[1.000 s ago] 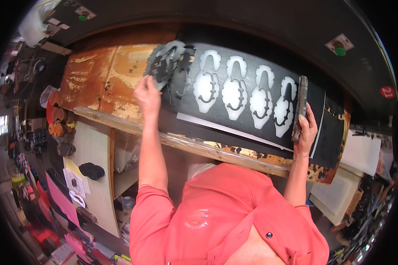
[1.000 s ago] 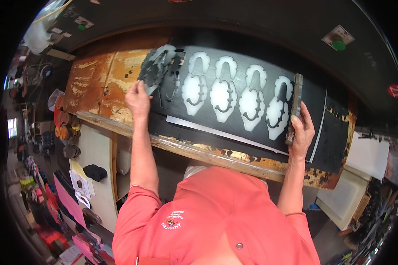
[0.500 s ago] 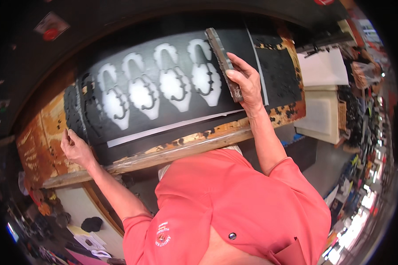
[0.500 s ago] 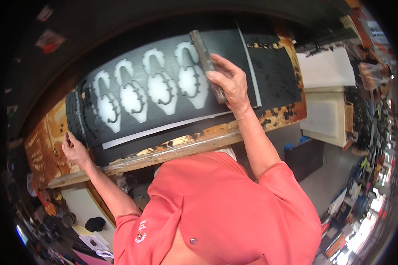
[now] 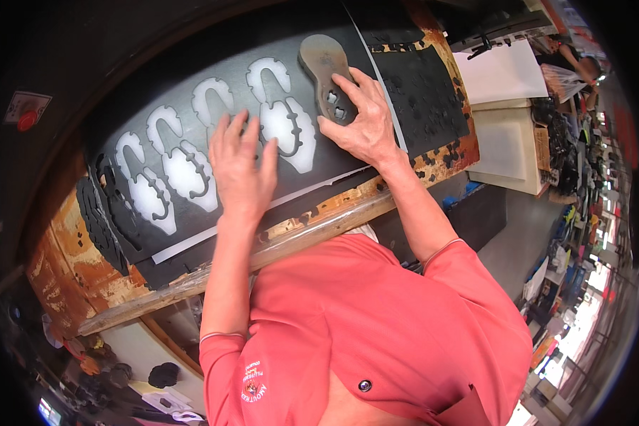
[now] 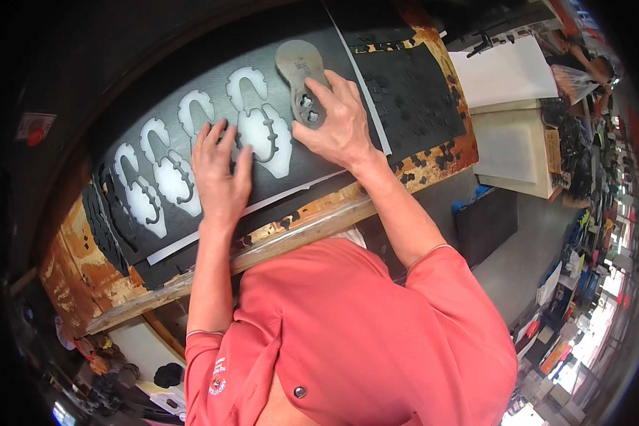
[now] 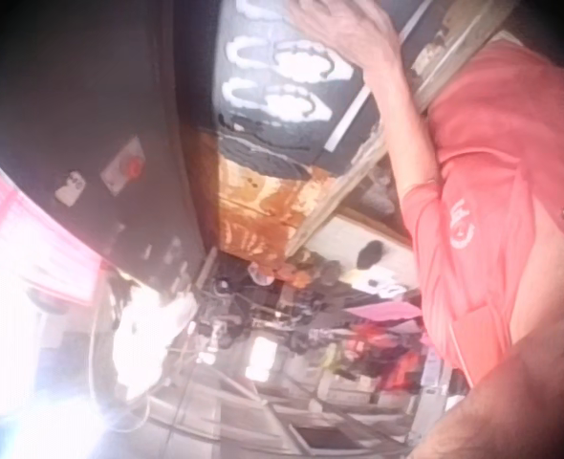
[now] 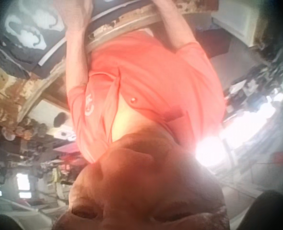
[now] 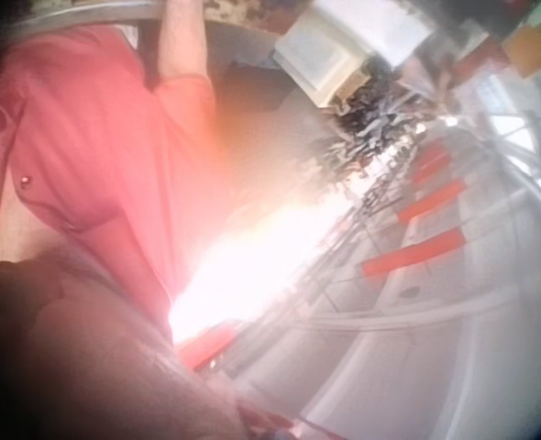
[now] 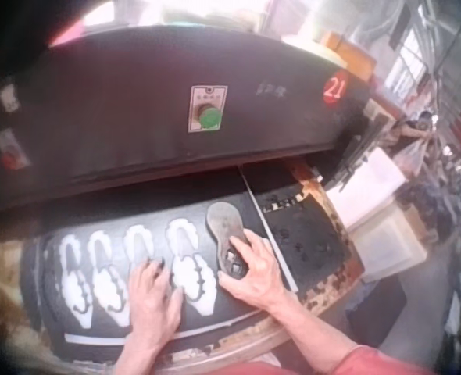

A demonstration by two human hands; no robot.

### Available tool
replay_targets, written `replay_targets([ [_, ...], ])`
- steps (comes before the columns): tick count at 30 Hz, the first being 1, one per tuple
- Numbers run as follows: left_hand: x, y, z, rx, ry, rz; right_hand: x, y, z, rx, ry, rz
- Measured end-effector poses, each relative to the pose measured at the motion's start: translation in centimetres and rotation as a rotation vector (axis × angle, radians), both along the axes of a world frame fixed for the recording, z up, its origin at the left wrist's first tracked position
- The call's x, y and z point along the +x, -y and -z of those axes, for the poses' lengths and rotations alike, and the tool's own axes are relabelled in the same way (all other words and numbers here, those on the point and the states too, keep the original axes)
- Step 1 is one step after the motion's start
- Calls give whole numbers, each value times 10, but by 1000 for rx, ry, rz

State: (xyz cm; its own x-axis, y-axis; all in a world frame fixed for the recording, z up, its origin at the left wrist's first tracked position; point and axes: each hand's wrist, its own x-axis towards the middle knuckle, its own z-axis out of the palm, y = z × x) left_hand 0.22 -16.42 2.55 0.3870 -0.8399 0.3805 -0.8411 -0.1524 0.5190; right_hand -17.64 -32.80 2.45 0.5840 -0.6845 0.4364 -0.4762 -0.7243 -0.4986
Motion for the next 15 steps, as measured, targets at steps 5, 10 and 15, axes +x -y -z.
replay_targets([
  [5, -5, 0, 8, 6, 57, 13, 0, 4, 2, -43, 27, -38],
  [10, -2, 1, 12, -14, 62, 22, 4, 0, 3, 10, -8, -1],
  [15, -2, -2, 12, -137, -24, 18, 0, 4, -1, 54, 66, -31],
])
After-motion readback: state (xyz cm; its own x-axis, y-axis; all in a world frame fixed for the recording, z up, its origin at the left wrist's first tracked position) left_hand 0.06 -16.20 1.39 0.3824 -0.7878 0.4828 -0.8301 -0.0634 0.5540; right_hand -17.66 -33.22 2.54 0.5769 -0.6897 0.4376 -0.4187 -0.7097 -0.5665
